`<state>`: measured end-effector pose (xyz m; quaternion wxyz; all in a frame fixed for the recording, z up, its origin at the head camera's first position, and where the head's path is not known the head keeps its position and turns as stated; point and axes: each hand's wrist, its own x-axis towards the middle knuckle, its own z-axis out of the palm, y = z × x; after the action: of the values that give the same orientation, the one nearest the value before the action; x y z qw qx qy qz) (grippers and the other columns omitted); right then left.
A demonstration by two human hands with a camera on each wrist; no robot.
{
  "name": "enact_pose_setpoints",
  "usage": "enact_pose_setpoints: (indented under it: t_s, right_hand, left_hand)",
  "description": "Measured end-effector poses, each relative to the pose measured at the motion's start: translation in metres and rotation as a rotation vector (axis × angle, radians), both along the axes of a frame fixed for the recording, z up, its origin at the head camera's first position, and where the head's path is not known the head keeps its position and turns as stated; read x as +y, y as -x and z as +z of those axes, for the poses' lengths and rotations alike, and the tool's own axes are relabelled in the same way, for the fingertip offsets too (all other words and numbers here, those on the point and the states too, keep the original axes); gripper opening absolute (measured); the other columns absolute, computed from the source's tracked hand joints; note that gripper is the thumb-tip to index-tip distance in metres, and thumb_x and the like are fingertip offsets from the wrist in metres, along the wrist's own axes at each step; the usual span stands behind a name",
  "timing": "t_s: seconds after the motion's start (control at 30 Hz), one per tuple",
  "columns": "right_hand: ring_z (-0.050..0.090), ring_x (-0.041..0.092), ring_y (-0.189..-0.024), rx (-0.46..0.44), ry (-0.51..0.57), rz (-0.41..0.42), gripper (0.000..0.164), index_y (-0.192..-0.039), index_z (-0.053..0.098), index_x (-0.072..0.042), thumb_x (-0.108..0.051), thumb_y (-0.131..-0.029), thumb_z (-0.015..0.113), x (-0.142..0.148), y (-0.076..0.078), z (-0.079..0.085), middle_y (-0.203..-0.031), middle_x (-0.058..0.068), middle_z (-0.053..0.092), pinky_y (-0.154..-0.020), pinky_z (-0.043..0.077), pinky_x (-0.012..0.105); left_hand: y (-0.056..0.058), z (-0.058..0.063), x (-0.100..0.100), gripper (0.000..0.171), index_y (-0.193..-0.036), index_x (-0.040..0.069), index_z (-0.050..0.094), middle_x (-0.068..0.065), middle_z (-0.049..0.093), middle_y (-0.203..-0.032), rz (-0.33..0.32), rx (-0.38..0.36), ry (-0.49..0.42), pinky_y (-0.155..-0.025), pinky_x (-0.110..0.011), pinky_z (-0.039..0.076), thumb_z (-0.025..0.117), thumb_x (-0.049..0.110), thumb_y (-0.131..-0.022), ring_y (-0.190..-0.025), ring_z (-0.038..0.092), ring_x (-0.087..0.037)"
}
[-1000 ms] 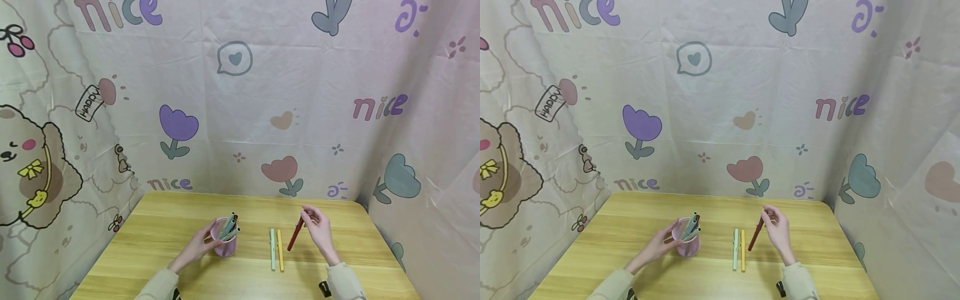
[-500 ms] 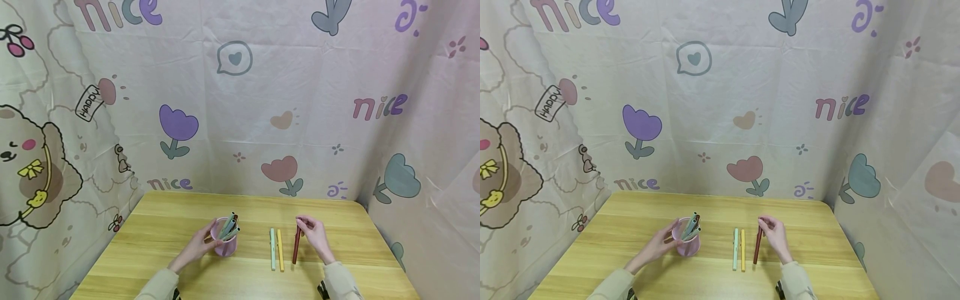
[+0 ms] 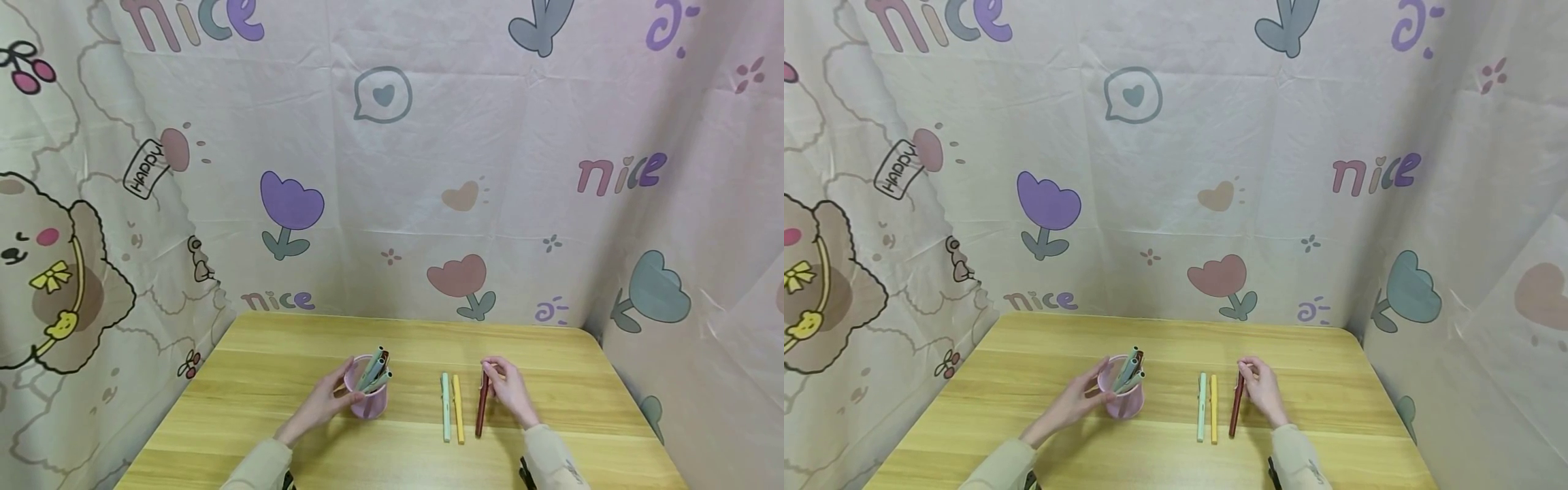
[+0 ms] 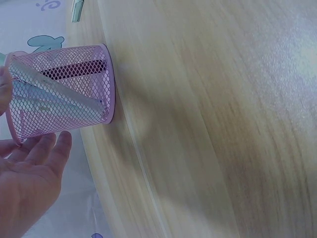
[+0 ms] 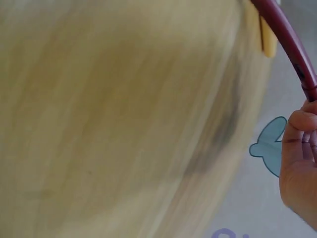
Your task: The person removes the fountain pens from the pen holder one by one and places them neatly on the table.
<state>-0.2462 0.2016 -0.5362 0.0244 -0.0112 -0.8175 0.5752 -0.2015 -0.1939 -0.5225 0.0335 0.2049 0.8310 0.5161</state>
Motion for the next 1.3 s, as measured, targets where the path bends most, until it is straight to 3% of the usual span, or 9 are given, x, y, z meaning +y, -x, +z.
enact_pose_setpoints:
  t_s: [0.23, 0.53, 0.8, 1.0, 1.3]
  right_hand:
    - [0.053, 0.012, -0.048, -0.027, -0.046, 0.033, 0.031, -0.13, 0.056, 0.009, -0.004, -0.102, 0.053, 0.0, 0.003, -0.006, -0.079, 0.011, 0.063, -0.039, 0.052, 0.029]
    - [0.059, 0.016, -0.061, -0.065, -0.041, 0.167, 0.053, -0.14, 0.038, 0.019, 0.007, -0.092, 0.06, -0.001, 0.002, -0.012, -0.097, 0.024, 0.065, -0.046, 0.056, 0.027]
    - [0.059, 0.017, -0.066, -0.153, 0.072, 0.157, 0.045, -0.128, 0.046, 0.018, 0.005, -0.09, 0.065, -0.004, 0.001, -0.017, -0.1, 0.021, 0.065, -0.052, 0.057, 0.023]
    - [0.055, 0.014, -0.06, -0.157, -0.007, 0.165, 0.04, -0.123, 0.051, 0.017, 0.004, -0.088, 0.066, -0.007, 0.002, -0.021, -0.087, 0.011, 0.059, -0.047, 0.05, 0.019]
    - [0.053, 0.015, -0.058, -0.17, -0.084, 0.136, 0.042, -0.127, 0.053, 0.015, 0.002, -0.09, 0.066, -0.017, 0.001, -0.021, -0.08, 0.009, 0.057, -0.045, 0.048, 0.02]
  left_hand:
    - [0.001, 0.0, 0.0, 0.087, -0.153, -0.016, 0.017, -0.042, 0.025, -0.155, -0.002, 0.004, 0.0, -0.111, -0.052, 0.045, 0.07, 0.021, -0.094, -0.138, 0.038, -0.059]
    - [0.002, -0.001, 0.0, 0.088, -0.154, -0.013, 0.016, -0.042, 0.025, -0.155, -0.003, -0.003, -0.001, -0.111, -0.052, 0.045, 0.07, 0.021, -0.094, -0.139, 0.037, -0.06]
    - [0.002, -0.001, 0.001, 0.088, -0.153, -0.015, 0.016, -0.043, 0.024, -0.155, -0.007, -0.012, -0.009, -0.111, -0.053, 0.044, 0.07, 0.022, -0.094, -0.139, 0.036, -0.06]
    - [0.003, -0.002, 0.001, 0.088, -0.153, -0.015, 0.017, -0.042, 0.024, -0.155, -0.004, -0.012, -0.002, -0.111, -0.053, 0.044, 0.071, 0.022, -0.093, -0.139, 0.036, -0.06]
    - [0.003, -0.003, 0.001, 0.088, -0.153, -0.016, 0.017, -0.043, 0.024, -0.155, -0.003, -0.01, -0.011, -0.111, -0.053, 0.044, 0.071, 0.021, -0.093, -0.139, 0.037, -0.06]
